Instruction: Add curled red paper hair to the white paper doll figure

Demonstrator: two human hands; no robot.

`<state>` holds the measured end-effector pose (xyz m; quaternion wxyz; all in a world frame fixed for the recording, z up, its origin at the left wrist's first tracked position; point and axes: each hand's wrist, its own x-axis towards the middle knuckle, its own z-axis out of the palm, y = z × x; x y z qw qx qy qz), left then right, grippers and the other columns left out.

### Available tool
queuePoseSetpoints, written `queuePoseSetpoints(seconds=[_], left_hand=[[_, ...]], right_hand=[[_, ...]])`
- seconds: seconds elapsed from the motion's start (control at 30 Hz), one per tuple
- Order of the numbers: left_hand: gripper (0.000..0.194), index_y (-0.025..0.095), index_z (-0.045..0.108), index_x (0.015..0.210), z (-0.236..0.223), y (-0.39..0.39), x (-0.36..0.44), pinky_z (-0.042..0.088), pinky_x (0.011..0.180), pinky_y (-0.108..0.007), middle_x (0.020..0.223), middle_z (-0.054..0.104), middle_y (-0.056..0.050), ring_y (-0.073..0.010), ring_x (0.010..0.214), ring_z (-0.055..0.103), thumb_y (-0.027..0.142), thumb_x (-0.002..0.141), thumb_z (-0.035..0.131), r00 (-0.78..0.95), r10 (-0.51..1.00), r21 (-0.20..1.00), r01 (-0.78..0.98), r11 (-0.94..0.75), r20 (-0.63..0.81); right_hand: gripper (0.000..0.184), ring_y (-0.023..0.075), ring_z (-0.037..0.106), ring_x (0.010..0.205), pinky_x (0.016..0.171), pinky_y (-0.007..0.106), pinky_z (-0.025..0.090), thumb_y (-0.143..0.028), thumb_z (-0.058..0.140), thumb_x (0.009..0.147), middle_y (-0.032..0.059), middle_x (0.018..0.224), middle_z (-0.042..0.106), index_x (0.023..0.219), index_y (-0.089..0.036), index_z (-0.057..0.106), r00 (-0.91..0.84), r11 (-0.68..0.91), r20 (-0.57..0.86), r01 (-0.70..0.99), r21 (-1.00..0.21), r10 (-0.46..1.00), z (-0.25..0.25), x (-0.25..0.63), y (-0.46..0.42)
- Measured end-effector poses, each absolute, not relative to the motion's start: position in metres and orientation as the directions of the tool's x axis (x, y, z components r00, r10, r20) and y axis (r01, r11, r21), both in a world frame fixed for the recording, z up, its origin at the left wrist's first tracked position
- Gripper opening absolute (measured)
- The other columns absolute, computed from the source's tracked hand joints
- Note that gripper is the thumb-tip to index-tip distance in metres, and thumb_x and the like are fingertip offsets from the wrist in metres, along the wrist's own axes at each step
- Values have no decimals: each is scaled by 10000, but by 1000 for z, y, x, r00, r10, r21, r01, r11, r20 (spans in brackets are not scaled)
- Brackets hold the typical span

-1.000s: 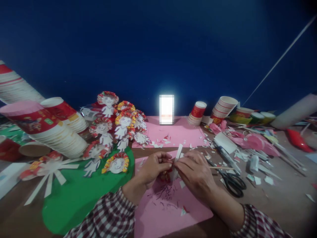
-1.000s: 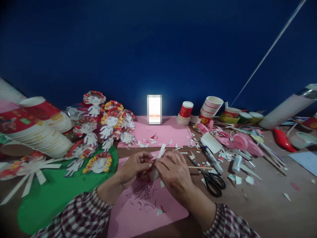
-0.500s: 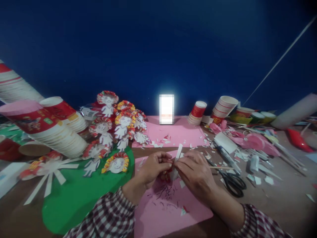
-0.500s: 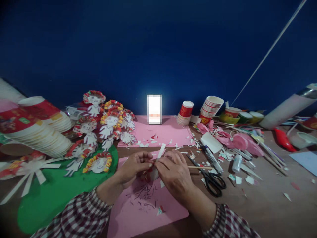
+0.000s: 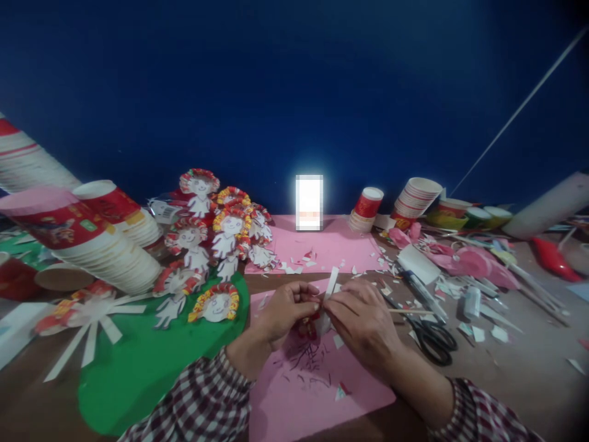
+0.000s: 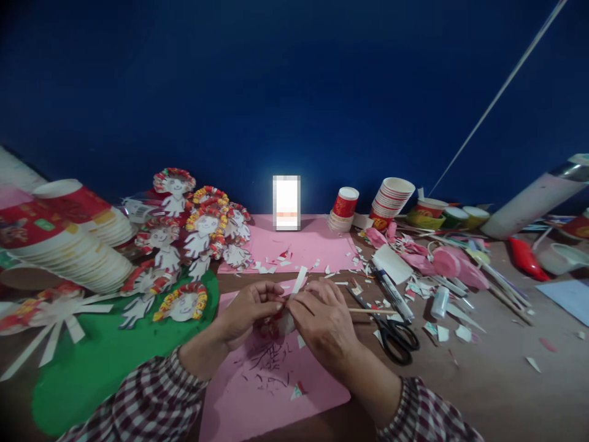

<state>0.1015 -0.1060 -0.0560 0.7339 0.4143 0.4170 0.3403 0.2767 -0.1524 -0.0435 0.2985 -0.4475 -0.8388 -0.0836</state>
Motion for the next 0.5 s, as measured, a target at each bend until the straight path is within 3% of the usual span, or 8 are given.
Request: queuePoseSetpoints(seconds=[0.5], left_hand=[[304,124,603,871,-55,-106,102,417,587,-182,766,633,-20,-84,661,577,106,593,727,418,846,893,-151,424,-331]], right_hand=[[152,205,465,928,904,382,334,-205,491,892,27,857,637,939,-208,636,-422,589,572,797,-135,703,-44,277,-152]])
